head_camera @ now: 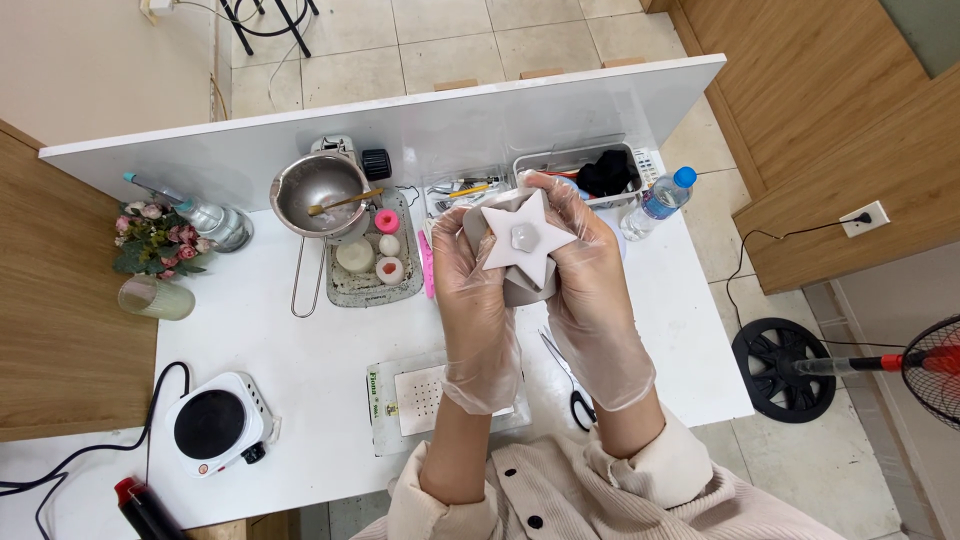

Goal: Preparing and demolding wax shapes from silicone molds in a candle studio.

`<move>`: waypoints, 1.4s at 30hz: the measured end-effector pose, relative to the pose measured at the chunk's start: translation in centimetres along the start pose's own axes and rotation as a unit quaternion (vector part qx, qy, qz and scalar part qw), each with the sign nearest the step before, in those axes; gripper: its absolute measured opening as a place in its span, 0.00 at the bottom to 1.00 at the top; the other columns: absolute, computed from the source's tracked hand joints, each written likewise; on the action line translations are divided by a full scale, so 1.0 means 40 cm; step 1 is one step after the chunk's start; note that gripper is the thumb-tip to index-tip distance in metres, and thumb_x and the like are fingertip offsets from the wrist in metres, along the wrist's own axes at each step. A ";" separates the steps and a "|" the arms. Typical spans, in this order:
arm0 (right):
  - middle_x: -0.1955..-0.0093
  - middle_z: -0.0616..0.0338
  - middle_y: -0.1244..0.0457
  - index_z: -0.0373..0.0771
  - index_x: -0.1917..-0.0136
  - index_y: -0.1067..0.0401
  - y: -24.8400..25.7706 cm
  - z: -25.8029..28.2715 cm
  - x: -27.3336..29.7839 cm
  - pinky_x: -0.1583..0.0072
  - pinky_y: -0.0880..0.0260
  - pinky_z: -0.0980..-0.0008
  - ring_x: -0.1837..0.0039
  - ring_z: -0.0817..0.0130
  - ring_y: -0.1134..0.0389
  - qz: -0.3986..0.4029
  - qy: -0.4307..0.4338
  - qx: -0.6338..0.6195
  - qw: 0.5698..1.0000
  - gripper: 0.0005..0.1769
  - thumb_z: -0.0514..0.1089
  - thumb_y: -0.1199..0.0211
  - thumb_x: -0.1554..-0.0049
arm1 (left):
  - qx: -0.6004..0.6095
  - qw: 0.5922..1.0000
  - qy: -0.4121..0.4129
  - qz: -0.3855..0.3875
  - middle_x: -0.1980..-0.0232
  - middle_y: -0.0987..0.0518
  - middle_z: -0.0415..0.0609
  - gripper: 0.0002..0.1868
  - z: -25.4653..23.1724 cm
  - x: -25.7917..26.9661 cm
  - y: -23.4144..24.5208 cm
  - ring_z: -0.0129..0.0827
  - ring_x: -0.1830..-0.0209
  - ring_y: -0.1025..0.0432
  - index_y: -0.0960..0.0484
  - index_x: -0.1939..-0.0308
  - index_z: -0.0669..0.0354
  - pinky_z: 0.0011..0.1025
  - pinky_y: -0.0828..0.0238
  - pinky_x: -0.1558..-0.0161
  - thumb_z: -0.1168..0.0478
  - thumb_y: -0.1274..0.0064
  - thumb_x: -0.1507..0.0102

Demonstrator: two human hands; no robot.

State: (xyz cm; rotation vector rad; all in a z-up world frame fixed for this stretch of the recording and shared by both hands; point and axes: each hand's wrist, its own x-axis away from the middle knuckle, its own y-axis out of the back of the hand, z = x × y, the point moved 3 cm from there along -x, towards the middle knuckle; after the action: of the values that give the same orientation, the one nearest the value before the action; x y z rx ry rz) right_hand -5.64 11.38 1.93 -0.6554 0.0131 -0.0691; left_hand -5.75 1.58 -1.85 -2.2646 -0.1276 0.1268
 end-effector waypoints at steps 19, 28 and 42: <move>0.43 0.57 0.33 0.35 0.34 0.31 0.011 -0.026 -0.011 0.44 0.27 0.74 0.44 0.73 0.30 -0.022 -0.021 0.027 0.999 0.17 0.39 0.42 0.35 | -0.043 0.999 -0.022 -0.012 0.42 0.25 0.51 0.17 0.009 -0.014 0.029 0.28 0.42 0.29 0.35 0.39 0.63 0.28 0.27 0.41 0.71 0.51 0.30; 0.41 0.55 0.33 0.36 0.34 0.31 0.034 -0.080 -0.023 0.41 0.26 0.72 0.41 0.71 0.30 0.008 0.016 0.065 0.998 0.19 0.30 0.43 0.39 | -0.156 0.985 -0.059 -0.041 0.39 0.29 0.50 0.18 0.031 -0.013 0.081 0.30 0.38 0.32 0.35 0.37 0.63 0.31 0.31 0.36 0.70 0.52 0.30; 0.34 0.55 0.37 0.32 0.36 0.30 0.074 -0.141 -0.008 0.32 0.31 0.71 0.32 0.72 0.35 -0.001 0.104 0.198 0.975 0.15 0.37 0.38 0.36 | -0.033 0.997 0.052 -0.055 0.34 0.29 0.51 0.27 -0.004 0.033 0.091 0.35 0.36 0.30 0.40 0.26 0.52 0.35 0.30 0.36 0.63 0.56 0.30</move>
State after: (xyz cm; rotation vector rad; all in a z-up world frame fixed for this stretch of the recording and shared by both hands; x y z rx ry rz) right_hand -5.98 10.33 -4.34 -0.2461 0.1956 -0.1387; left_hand -4.26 -0.70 -4.63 -2.3193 -0.2025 -0.0541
